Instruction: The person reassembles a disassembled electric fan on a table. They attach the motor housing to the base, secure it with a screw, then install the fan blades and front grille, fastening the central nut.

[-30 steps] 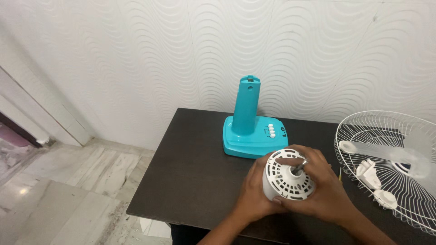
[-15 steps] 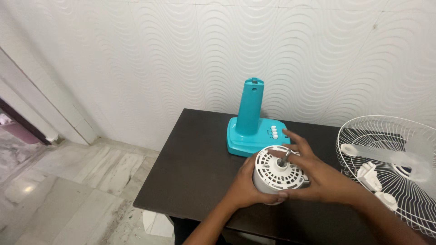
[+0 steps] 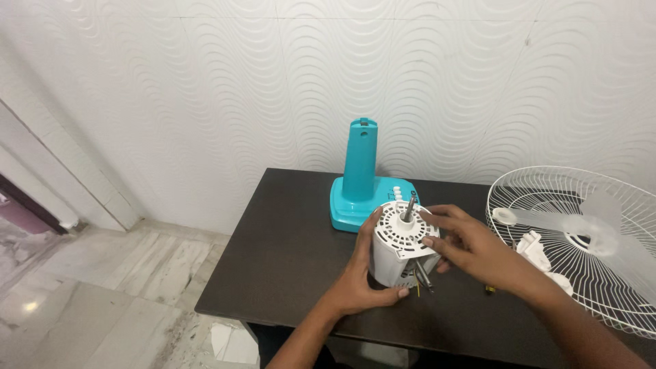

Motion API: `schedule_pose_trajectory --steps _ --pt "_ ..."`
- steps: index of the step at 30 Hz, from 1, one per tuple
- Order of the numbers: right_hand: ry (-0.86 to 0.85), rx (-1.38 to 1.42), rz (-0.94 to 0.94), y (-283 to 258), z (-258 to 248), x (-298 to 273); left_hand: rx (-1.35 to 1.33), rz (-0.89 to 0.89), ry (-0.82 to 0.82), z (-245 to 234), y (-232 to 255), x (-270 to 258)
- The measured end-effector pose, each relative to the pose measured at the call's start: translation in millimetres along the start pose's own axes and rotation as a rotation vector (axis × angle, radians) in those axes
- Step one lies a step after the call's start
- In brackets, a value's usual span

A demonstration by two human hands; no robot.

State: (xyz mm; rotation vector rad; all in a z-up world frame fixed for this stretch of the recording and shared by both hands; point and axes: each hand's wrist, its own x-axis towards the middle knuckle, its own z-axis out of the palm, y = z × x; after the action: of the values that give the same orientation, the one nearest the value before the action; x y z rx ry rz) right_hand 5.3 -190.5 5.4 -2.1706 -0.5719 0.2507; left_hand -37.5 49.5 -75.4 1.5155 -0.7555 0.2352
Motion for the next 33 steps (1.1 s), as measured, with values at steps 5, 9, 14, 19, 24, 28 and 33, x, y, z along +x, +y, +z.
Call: schedule_pose_trajectory --steps 5,9,14,19,24,28,33 --pt "0.006 -0.003 -0.257 3 5 -7 0.131 -0.008 0.146 7 -6 1" --pt "0.159 -0.199 -0.453 7 15 -12 0.228 0.008 0.187 1 -7 2" --pt "0.334 -0.272 -0.632 15 26 -12 0.281 -0.021 0.213 2 0 8" --pt "0.391 -0.191 -0.659 18 34 -10 0.282 -0.100 0.175 4 6 15" --pt "0.419 -0.162 -0.626 20 40 -10 0.325 -0.070 0.162 4 4 16" --pt "0.485 -0.265 -0.694 15 43 -9 0.340 -0.042 0.161 7 2 13" --pt "0.441 -0.582 -0.692 0 33 -2 0.341 -0.002 0.176 9 1 15"
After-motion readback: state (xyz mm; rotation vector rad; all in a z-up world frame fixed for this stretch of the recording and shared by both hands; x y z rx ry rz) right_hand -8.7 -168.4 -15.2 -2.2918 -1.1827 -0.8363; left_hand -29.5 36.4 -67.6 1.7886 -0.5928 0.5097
